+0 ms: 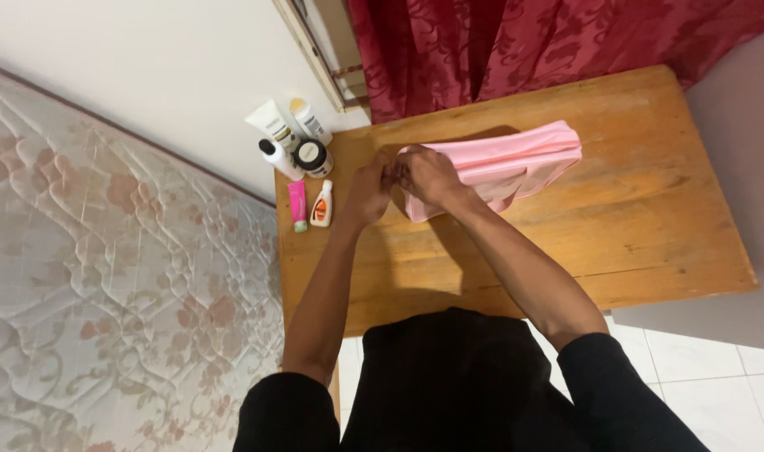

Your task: The person removes a pink toiletry bag from a suitcase, places it on a wooden table, and then places several toiletries into the bag. The person then zips the bag closed and picks it up.

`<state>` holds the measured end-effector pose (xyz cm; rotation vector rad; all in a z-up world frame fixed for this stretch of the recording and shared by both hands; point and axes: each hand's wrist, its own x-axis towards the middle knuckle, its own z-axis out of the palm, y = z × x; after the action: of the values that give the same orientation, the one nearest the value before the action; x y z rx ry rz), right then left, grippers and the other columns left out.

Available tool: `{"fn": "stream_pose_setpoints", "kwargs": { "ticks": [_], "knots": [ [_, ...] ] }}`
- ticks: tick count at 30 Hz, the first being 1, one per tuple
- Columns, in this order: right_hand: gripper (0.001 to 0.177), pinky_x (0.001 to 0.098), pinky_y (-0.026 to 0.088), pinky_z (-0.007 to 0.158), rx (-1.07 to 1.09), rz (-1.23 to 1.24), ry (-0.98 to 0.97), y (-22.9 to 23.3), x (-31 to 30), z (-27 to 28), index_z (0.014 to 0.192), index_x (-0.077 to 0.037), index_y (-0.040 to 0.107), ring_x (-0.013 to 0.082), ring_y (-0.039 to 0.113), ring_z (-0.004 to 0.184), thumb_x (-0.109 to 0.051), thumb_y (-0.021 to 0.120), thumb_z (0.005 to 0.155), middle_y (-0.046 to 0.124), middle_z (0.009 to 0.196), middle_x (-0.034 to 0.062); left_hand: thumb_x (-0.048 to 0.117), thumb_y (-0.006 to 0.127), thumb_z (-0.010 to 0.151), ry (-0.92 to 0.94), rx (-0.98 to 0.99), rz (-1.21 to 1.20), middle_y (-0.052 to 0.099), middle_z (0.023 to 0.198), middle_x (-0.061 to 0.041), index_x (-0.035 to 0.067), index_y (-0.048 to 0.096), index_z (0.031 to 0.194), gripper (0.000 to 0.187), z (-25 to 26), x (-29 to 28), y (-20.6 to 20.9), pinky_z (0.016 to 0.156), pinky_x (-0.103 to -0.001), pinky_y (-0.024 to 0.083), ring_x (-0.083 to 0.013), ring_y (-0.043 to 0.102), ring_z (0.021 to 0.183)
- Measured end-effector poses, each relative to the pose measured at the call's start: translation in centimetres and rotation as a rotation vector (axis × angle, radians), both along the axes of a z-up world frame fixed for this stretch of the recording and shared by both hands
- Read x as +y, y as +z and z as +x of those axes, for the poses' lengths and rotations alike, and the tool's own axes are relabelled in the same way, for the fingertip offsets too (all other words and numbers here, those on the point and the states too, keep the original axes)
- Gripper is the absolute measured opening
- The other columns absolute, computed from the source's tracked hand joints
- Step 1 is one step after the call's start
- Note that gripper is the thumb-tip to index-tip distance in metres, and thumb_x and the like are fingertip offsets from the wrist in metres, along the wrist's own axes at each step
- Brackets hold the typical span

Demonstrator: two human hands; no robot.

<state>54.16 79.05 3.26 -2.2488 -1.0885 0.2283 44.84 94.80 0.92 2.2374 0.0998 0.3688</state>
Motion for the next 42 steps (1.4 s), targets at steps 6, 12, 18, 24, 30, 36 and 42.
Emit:
{"fn": "stream_pose_setpoints", "kwargs": {
  "ticks": [6, 12, 18, 24, 30, 36, 42],
  "knots": [
    [0.022, 0.0468, 0.055, 0.090, -0.053, 0.083, 0.114, -0.8, 0.0, 0.8, 0.101, -0.005, 0.073, 0.0383, 0.067, 0.103, -0.023, 0.076, 0.088, 0.068, 0.113, 0.0186, 0.013, 0.069, 0.097, 0.056, 0.134, -0.214, 0.060, 0.080, -0.009, 0.006, 0.051, 0.096, 0.020, -0.1, 1.7, -2.1, 0.066, -0.038, 0.052, -0.0233, 0.065, 0.076],
    [0.023, 0.0496, 0.052, 0.089, -0.059, 0.150, 0.201, -0.2, -0.3, 0.9, 0.104, 0.000, 0.072, 0.0427, 0.064, 0.105, -0.012, 0.073, 0.085, 0.067, 0.112, 0.0223, 0.007, 0.062, 0.095, -0.036, 0.179, -0.624, 0.071, 0.096, -0.002, 0.010, 0.052, 0.109, 0.017, 0.2, 2.8, -5.2, 0.069, -0.028, 0.054, -0.0103, 0.069, 0.088],
    [0.016, 0.0458, 0.055, 0.086, 0.165, -0.005, -0.034, 1.1, -0.1, 0.4, 0.095, 0.001, 0.071, 0.0382, 0.070, 0.097, -0.010, 0.072, 0.084, 0.072, 0.098, 0.0225, -0.006, 0.068, 0.088, -0.051, -0.094, -0.339, 0.068, 0.103, -0.007, 0.003, 0.060, 0.120, 0.034, 1.7, 0.5, -7.2, 0.078, -0.031, 0.057, -0.0172, 0.069, 0.090],
    [0.012, 0.0415, 0.057, 0.085, 0.238, 0.006, -0.076, 2.9, -0.6, 0.4, 0.087, -0.001, 0.076, 0.0320, 0.073, 0.091, -0.009, 0.074, 0.077, 0.076, 0.091, 0.0190, -0.011, 0.063, 0.091, -0.046, -0.157, -0.212, 0.066, 0.107, -0.012, 0.004, 0.063, 0.117, 0.030, 1.0, -0.3, -5.7, 0.086, -0.033, 0.057, -0.0220, 0.069, 0.096],
    [0.015, 0.0433, 0.055, 0.084, 0.195, 0.046, -0.027, 2.3, -1.6, 1.4, 0.091, -0.004, 0.078, 0.0321, 0.072, 0.094, -0.013, 0.077, 0.079, 0.076, 0.094, 0.0172, 0.000, 0.064, 0.091, 0.008, -0.084, -0.255, 0.064, 0.112, -0.015, 0.005, 0.056, 0.120, 0.030, 0.3, -2.2, -2.5, 0.075, -0.037, 0.058, -0.0286, 0.069, 0.099],
    [0.015, 0.0437, 0.056, 0.087, 0.182, -0.093, -0.190, 1.3, -2.2, 1.5, 0.092, -0.005, 0.080, 0.0314, 0.073, 0.091, -0.017, 0.079, 0.083, 0.077, 0.091, 0.0178, -0.002, 0.057, 0.096, -0.068, -0.176, -0.005, 0.066, 0.108, -0.023, 0.002, 0.057, 0.115, 0.020, 1.3, -3.4, -2.7, 0.084, -0.048, 0.053, -0.0426, 0.065, 0.100],
    [0.019, 0.0380, 0.057, 0.078, 0.294, -0.243, -0.279, 2.2, -3.4, 2.2, 0.096, -0.018, 0.083, 0.0157, 0.071, 0.083, -0.027, 0.084, 0.080, 0.079, 0.087, 0.0013, -0.005, 0.054, 0.096, -0.039, -0.205, 0.008, 0.065, 0.107, -0.021, 0.001, 0.060, 0.109, 0.016, 1.1, -3.2, -3.6, 0.082, -0.047, 0.052, -0.0418, 0.065, 0.097]
  ]
}}
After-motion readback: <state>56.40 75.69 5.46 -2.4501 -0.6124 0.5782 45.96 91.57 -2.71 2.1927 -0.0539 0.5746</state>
